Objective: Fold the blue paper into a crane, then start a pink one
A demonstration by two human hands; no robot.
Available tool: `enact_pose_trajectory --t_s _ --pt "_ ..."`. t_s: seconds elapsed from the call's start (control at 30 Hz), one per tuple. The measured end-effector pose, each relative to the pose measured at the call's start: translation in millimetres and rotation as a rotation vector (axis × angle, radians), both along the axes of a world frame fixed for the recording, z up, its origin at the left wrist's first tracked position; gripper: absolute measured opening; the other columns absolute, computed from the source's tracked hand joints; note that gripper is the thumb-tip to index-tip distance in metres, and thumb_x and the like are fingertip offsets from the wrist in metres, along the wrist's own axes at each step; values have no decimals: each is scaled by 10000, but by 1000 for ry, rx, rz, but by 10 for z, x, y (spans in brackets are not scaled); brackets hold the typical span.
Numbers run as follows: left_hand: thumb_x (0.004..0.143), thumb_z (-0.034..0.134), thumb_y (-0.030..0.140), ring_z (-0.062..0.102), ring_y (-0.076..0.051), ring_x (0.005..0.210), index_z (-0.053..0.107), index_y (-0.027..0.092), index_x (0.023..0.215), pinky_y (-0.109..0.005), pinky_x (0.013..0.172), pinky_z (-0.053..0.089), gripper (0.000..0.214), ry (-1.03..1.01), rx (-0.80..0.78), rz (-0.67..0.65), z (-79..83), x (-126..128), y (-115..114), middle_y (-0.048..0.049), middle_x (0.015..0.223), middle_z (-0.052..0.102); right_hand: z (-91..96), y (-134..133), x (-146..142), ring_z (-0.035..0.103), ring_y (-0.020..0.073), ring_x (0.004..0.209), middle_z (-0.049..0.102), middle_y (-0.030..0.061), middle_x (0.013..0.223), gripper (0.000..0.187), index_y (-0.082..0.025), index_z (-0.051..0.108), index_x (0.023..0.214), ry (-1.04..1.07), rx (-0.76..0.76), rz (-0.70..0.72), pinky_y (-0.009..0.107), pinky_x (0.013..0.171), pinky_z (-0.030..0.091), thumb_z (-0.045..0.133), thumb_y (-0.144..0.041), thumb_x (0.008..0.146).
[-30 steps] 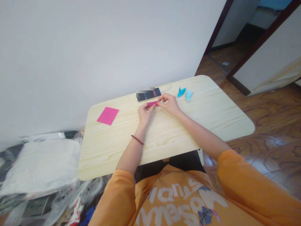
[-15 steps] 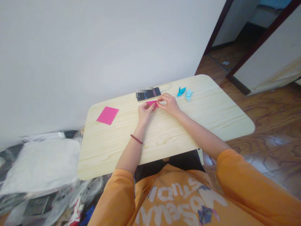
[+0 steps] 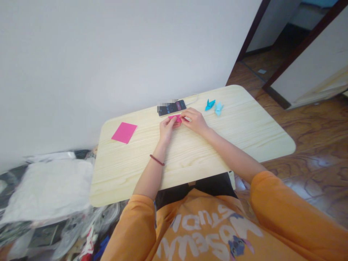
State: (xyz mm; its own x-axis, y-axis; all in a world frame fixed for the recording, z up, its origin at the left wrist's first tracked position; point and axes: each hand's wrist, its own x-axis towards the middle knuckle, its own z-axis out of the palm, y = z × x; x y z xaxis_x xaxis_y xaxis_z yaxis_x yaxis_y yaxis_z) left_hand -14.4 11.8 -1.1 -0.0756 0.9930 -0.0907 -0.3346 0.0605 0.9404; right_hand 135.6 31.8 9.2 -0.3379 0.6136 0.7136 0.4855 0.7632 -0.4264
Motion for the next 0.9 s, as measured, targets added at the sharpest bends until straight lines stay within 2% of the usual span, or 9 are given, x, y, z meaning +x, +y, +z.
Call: enact_pose_trajectory --t_s 0.13,0.3,0.63,0.73,0.9 --pt "723 751 340 651 -112 621 718 141 761 -250 682 538 205 -27 -58 -10 20 -12 -2 -34 692 714 -8 16 9 604 178 806 666 57 808 121 -184 657 760 54 -35 50 312 759 490 565 -169 836" --pt "738 753 349 621 -86 573 720 140 772 -221 636 516 214 -49 -94 -53 61 -37 -2 -31 669 700 -35 35 21 582 141 692 660 42 798 100 -180 682 774 114 -128 88 277 672 488 597 -191 826" --pt "653 823 286 576 -46 536 729 129 761 -180 596 487 212 -48 -110 -30 104 -22 -18 -14 677 696 -12 19 19 591 133 662 670 37 786 105 -193 714 748 166 -237 121 287 689 504 634 -241 798" --pt "657 818 289 571 -50 541 731 130 766 -186 592 485 211 -49 -100 -8 93 -22 -11 -12 680 695 23 2 12 603 141 684 683 50 816 164 -187 712 750 295 -383 91 293 681 511 686 -347 767" --pt "625 837 299 564 -49 535 725 140 745 -181 576 484 229 -48 -71 21 82 -10 1 -1 680 695 33 23 -9 608 154 694 687 41 748 385 -170 690 762 529 -751 33 279 631 490 784 -515 620"
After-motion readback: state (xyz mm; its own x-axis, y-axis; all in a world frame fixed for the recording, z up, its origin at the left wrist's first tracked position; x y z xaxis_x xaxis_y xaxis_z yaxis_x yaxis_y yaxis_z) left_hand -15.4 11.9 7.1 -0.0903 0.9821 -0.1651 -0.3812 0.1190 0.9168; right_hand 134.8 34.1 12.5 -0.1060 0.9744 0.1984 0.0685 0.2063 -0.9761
